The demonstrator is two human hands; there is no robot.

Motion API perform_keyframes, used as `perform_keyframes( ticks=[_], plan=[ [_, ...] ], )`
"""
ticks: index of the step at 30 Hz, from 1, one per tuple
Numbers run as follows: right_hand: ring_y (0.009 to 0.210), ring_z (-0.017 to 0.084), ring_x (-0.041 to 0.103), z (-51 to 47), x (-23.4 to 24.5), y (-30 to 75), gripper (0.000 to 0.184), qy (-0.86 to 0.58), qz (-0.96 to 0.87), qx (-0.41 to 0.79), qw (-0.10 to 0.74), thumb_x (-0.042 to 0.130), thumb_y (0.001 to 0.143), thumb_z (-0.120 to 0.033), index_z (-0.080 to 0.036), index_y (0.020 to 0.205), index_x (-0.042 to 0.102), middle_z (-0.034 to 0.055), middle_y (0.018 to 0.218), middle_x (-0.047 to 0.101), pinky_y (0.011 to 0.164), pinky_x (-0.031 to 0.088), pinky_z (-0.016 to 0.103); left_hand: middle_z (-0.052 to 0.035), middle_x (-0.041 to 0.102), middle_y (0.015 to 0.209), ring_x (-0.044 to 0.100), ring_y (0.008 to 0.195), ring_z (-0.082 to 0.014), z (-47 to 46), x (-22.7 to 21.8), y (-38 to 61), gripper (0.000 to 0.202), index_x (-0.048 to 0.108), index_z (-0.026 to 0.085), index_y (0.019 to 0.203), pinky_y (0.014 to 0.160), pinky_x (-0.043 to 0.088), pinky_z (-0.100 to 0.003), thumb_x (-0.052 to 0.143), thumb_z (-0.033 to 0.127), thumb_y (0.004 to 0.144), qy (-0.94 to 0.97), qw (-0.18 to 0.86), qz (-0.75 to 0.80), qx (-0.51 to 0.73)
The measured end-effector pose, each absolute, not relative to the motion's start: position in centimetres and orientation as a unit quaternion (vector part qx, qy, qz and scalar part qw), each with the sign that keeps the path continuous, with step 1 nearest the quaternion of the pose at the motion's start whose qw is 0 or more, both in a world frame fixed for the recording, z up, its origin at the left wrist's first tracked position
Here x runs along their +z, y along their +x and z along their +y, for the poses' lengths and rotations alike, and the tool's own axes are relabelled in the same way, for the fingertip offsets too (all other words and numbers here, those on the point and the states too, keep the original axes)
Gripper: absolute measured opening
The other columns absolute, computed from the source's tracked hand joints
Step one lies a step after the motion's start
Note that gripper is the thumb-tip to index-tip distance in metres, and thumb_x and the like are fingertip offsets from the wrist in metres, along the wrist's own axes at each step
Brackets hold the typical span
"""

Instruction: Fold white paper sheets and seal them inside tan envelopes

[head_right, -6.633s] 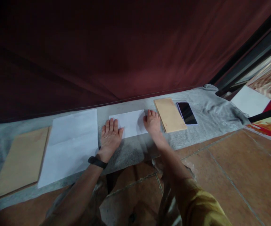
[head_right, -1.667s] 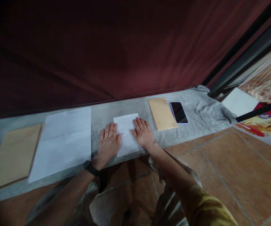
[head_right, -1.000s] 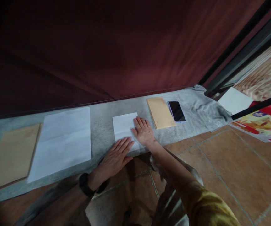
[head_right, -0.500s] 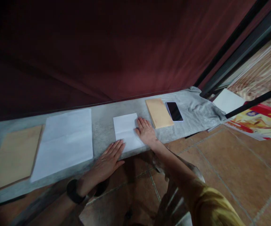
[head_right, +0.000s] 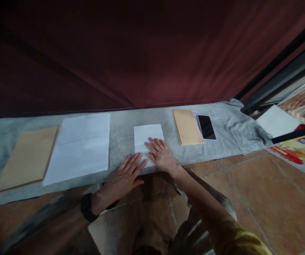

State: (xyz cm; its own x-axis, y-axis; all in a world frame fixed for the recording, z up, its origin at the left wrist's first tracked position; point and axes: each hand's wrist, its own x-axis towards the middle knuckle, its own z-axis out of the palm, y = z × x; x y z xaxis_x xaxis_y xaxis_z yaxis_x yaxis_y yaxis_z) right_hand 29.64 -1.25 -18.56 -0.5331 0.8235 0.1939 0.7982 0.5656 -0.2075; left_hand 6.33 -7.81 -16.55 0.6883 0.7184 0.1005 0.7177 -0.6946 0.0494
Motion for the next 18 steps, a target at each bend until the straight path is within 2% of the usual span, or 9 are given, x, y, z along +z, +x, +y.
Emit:
perform_keyframes(
  ticks=[4, 8, 11, 15, 18],
  plan=[
    [0.151, 0.027, 0.031, -1.3, -18.5, 30.8, 0.054, -0.475, -0.869, 0.043, 0.129, 0.040, 0.106, -0.043, -0.021, 0.155, 0.041, 0.0093, 0.164, 0.033, 0.125, 0.027, 0.050, -0.0186, 0.041, 0.159, 0.036, 0.149, -0.0318, -7.6, -16.6, 5.9, 0.071, 0.045, 0.012, 0.150, 0.124, 0.029, -0.051, 0.053, 0.057, 0.095, 0.919, 0.006, 0.388, 0.075],
    [0.151, 0.027, 0.032, -1.5, -18.5, 31.2, 0.055, -0.479, -0.868, 0.042, 0.125, 0.039, 0.106, -0.043, -0.020, 0.156, 0.039, 0.0100, 0.164, 0.033, 0.125, 0.026, 0.049, -0.0180, 0.052, 0.151, 0.047, 0.143, -0.0276, -6.3, -16.1, 6.1, 0.057, 0.051, 0.009, 0.144, 0.123, 0.033, -0.046, 0.046, 0.047, 0.102, 0.915, 0.013, 0.386, 0.115],
    [0.151, 0.027, 0.032, -1.5, -18.5, 31.2, 0.056, -0.479, -0.868, 0.040, 0.126, 0.039, 0.106, -0.045, -0.020, 0.156, 0.040, 0.0097, 0.164, 0.033, 0.125, 0.026, 0.050, -0.0170, 0.044, 0.157, 0.038, 0.149, -0.0258, -4.5, -15.5, 7.1, 0.056, 0.043, 0.008, 0.149, 0.125, 0.028, -0.046, 0.040, 0.041, 0.104, 0.906, 0.004, 0.403, 0.133],
    [0.151, 0.028, 0.033, -1.5, -18.5, 31.1, 0.055, -0.477, -0.869, 0.034, 0.129, 0.038, 0.106, -0.044, -0.020, 0.155, 0.041, 0.0099, 0.163, 0.034, 0.124, 0.028, 0.051, -0.0162, 0.030, 0.165, 0.021, 0.155, -0.0274, -2.1, -15.7, 9.1, 0.063, 0.034, 0.007, 0.155, 0.128, 0.018, -0.050, 0.036, 0.044, 0.104, 0.887, -0.008, 0.446, 0.122],
    [0.151, 0.028, 0.032, -1.5, -18.5, 31.1, 0.055, -0.476, -0.870, 0.033, 0.127, 0.040, 0.106, -0.042, -0.021, 0.156, 0.039, 0.0097, 0.164, 0.034, 0.124, 0.028, 0.052, -0.0140, 0.026, 0.167, 0.017, 0.156, -0.0270, -0.9, -16.2, 10.0, 0.065, 0.032, 0.010, 0.157, 0.128, 0.014, -0.051, 0.035, 0.047, 0.104, 0.886, -0.005, 0.453, 0.100]
  ],
)
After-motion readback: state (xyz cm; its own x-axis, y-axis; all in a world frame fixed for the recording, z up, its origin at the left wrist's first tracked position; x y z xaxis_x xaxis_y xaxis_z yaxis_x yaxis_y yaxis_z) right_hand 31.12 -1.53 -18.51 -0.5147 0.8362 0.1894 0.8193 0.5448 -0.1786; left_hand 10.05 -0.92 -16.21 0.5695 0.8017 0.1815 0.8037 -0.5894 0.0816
